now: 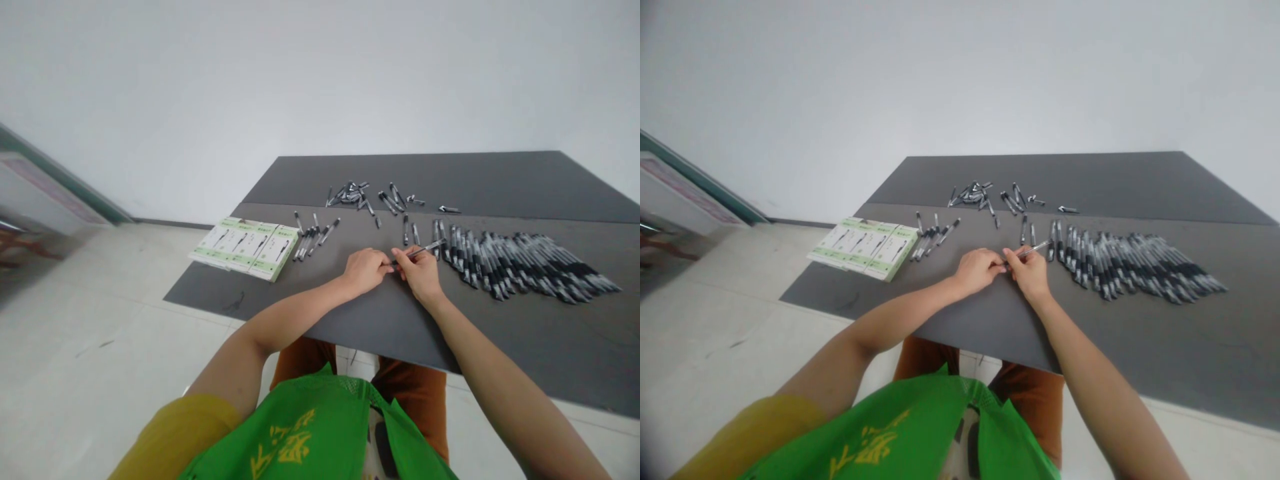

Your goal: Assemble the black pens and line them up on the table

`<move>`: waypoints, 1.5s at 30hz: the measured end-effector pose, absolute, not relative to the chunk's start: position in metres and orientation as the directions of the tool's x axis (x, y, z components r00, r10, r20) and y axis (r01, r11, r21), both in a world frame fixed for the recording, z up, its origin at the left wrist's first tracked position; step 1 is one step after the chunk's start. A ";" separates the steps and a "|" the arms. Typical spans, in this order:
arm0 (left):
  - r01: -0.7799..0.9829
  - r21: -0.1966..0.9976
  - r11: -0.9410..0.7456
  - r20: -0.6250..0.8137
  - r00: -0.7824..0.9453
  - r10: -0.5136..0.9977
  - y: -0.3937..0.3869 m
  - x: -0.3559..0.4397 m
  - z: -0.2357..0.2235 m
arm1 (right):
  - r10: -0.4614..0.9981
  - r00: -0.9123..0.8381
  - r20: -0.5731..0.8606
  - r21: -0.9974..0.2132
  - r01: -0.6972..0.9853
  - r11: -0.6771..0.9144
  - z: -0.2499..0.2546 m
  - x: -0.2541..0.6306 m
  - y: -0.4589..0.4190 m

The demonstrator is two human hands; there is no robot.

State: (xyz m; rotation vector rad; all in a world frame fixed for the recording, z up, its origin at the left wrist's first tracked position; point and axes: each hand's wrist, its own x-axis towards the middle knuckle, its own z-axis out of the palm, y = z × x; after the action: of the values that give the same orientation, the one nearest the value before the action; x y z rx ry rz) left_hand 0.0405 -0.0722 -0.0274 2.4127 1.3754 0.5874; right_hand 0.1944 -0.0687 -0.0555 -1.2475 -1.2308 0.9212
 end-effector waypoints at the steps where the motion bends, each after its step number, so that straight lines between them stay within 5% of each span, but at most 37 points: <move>1: 0.745 0.493 -0.449 0.203 0.404 0.892 -0.072 0.041 -0.030 | 0.976 0.151 0.155 -0.983 0.117 0.138 -0.055 0.194 -0.069; 5: 0.680 0.623 -0.387 0.270 0.278 0.922 -0.068 0.043 -0.037 | 0.979 0.145 0.142 -0.989 0.048 0.137 -0.055 0.194 -0.067; 8: 0.604 0.677 -0.420 0.226 0.373 0.900 -0.060 0.040 -0.039 | 0.971 0.186 0.152 -0.988 0.057 0.144 -0.057 0.196 -0.066; 12: 0.498 0.600 -0.626 0.189 0.672 0.716 -0.047 0.034 -0.040 | 0.971 0.159 0.180 -0.982 0.084 0.169 -0.057 0.197 -0.068; 15: 0.487 0.521 -0.701 0.206 0.725 0.657 -0.042 0.034 -0.042 | 0.964 0.152 0.218 -0.966 0.176 0.191 -0.056 0.198 -0.071; 22: 0.495 0.490 -0.717 0.217 0.728 0.651 -0.042 0.037 -0.045 | 0.954 0.140 0.264 -0.928 0.305 0.212 -0.053 0.201 -0.071; 38: 0.638 0.462 -0.616 0.265 0.563 0.783 -0.055 0.040 -0.044 | 0.961 0.138 0.240 -0.944 0.266 0.198 -0.050 0.191 -0.069; 45: 0.486 0.586 -0.648 0.398 0.525 0.753 -0.011 0.029 -0.043 | 0.956 0.208 0.205 -0.979 0.042 0.201 -0.054 0.194 -0.063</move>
State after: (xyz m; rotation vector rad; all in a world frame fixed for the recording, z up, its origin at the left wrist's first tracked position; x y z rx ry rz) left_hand 0.0290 -0.0108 -0.0432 2.3631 1.0164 0.9005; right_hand 0.1935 -0.0635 -0.0541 -1.1655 -1.1568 0.8944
